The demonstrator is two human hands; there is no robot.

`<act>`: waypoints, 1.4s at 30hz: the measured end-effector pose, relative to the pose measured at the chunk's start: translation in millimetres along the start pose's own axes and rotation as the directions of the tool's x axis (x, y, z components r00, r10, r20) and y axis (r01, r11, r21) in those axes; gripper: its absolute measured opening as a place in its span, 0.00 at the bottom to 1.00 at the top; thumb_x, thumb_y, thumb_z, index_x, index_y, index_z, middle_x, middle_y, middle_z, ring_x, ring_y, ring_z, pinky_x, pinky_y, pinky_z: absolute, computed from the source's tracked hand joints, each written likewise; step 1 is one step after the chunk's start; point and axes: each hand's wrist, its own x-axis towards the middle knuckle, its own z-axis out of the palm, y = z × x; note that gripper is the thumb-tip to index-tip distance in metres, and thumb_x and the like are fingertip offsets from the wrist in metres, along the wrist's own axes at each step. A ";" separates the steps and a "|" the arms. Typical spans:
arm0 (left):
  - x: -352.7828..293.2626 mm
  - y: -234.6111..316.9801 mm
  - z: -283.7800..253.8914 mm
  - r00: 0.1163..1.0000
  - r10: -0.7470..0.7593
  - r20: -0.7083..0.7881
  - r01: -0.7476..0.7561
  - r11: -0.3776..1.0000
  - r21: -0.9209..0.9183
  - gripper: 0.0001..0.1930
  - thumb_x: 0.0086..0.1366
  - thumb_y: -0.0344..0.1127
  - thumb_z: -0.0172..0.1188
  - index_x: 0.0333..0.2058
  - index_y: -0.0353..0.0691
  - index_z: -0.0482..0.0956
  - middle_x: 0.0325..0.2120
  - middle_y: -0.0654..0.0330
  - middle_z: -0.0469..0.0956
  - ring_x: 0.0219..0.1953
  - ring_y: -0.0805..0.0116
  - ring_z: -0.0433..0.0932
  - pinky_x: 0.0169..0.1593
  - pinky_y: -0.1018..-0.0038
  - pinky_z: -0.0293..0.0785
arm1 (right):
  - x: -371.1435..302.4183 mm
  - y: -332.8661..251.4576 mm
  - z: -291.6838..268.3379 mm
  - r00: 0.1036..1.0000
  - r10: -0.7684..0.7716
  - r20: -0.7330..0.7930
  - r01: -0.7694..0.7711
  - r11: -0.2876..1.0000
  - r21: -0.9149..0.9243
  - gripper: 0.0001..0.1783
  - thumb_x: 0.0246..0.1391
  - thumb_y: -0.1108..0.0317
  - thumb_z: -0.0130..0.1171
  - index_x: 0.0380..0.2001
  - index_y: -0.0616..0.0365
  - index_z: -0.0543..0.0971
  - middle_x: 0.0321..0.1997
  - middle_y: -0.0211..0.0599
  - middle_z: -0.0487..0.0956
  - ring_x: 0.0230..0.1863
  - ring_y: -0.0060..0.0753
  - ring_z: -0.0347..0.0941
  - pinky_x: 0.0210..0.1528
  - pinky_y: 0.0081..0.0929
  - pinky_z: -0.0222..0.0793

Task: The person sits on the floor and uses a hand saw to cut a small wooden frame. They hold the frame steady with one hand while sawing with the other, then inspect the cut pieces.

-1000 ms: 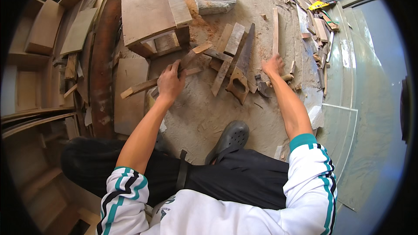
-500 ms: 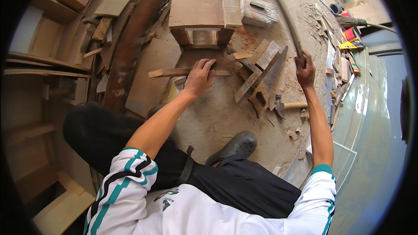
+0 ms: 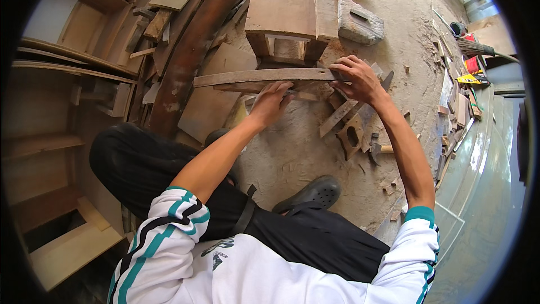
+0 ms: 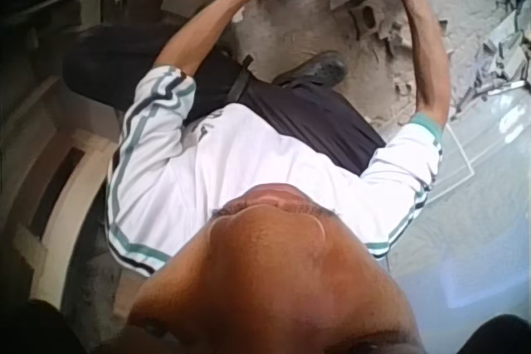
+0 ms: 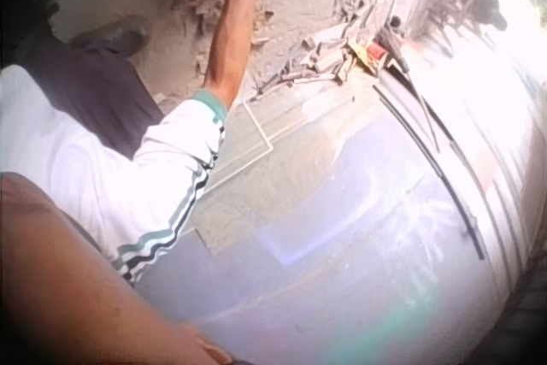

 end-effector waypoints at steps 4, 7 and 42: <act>0.2 -3.4 -0.2 0.999 -0.027 0.029 0.027 0.999 0.025 0.19 0.72 0.40 0.57 0.57 0.39 0.74 0.54 0.49 0.77 0.58 0.46 0.73 0.61 0.56 0.69 | 1.2 3.3 0.9 1.000 0.008 -0.003 -0.007 0.998 0.065 0.21 0.53 0.60 0.70 0.48 0.55 0.80 0.44 0.35 0.81 0.47 0.44 0.75 0.51 0.35 0.74; 1.7 -2.7 1.0 0.999 -0.035 0.024 0.035 0.999 0.018 0.19 0.72 0.40 0.57 0.57 0.38 0.74 0.53 0.48 0.77 0.58 0.46 0.73 0.61 0.57 0.69 | 1.9 1.3 0.6 0.998 0.055 0.044 -0.057 0.997 0.044 0.20 0.53 0.61 0.69 0.48 0.55 0.80 0.44 0.36 0.81 0.48 0.44 0.75 0.52 0.36 0.74; 5.0 -57.5 -125.7 0.963 -0.073 0.260 -0.090 0.822 0.563 0.31 0.53 0.66 0.69 0.33 0.40 0.75 0.22 0.49 0.81 0.30 0.44 0.83 0.34 0.53 0.77 | -4.6 6.7 19.3 0.995 0.062 0.076 -0.062 0.998 0.003 0.18 0.44 0.74 0.62 0.41 0.57 0.74 0.41 0.41 0.80 0.49 0.46 0.77 0.52 0.40 0.74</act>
